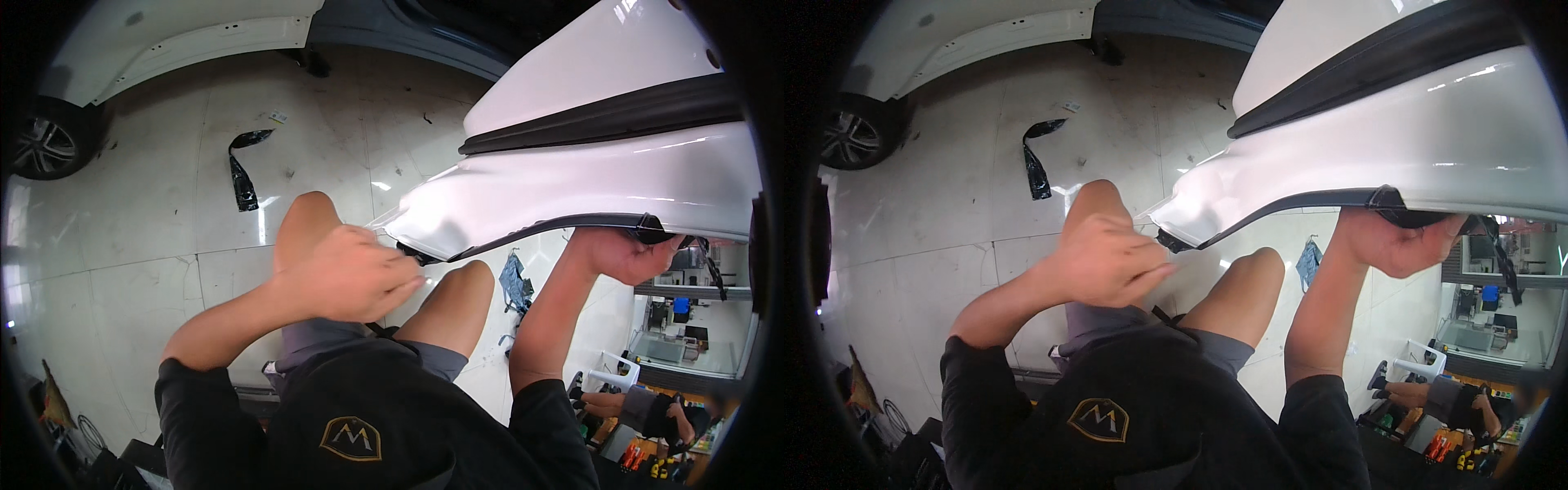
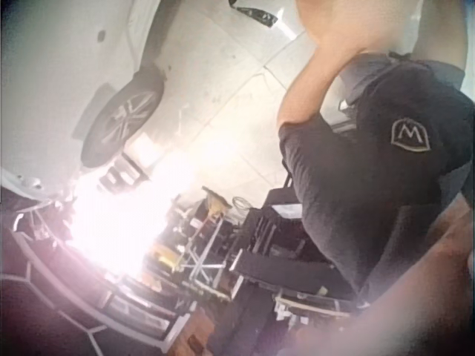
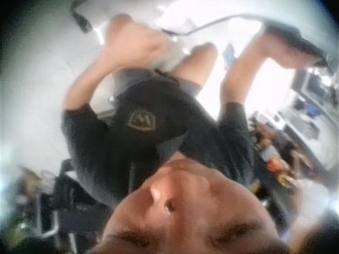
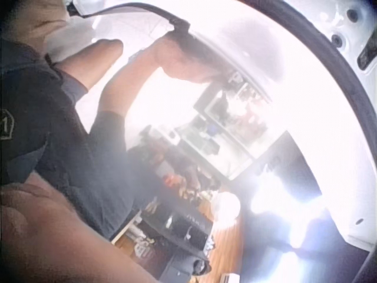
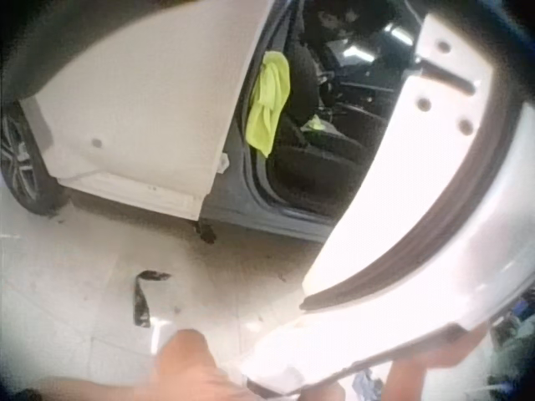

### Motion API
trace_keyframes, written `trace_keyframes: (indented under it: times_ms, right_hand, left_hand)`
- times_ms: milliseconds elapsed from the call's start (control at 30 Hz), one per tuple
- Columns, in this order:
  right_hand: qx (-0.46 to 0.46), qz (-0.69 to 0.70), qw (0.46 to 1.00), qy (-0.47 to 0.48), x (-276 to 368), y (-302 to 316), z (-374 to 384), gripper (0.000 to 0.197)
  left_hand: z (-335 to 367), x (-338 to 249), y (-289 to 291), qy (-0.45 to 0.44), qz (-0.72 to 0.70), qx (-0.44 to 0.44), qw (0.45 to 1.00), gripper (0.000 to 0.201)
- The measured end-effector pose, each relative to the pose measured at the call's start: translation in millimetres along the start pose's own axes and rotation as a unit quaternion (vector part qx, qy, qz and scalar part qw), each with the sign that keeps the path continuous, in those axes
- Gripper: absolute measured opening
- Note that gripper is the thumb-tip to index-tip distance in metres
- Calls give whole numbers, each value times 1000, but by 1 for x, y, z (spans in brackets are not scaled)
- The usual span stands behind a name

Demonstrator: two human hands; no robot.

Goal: The person removes a white car door panel from a grey car by hand. They peel away black protective film, detach clips, and pull the panel away from the door frame.

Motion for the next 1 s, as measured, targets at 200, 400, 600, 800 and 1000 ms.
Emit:
trace_keyframes:
  times_ms: [200, 400, 600, 800, 1000]
  right_hand:
    - [21, -94, 992, 79, -7, 5, -12, 27]
    - [-2, -79, 997, 9, 4, -6, -3, 37]
    - [-18, -50, 999, 11, -10, 5, -2, 45]
    - [-51, 301, 911, -278, -35, 14, 4, 44]
    - [-34, 221, 940, -258, -36, 10, 8, 40]
  left_hand:
    - [50, 16, 41, 24, -4, 138, 990, 57]
    - [106, 12, 9, -72, -85, 349, 930, 58]
    - [110, 17, 6, -102, -164, 382, 904, 54]
    - [91, 21, 6, -114, -180, 260, 942, 52]
    - [61, 5, 4, -128, -18, 65, 990, 42]
Point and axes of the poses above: each hand's wrist, its own z-axis towards the middle knuckle, its own y-axis out of the back of the hand, x = y × z, the point moved 4 cm from there along z, towards the middle knuckle, and after that the axes turned 5 degrees about z, right-handed, at the moved point
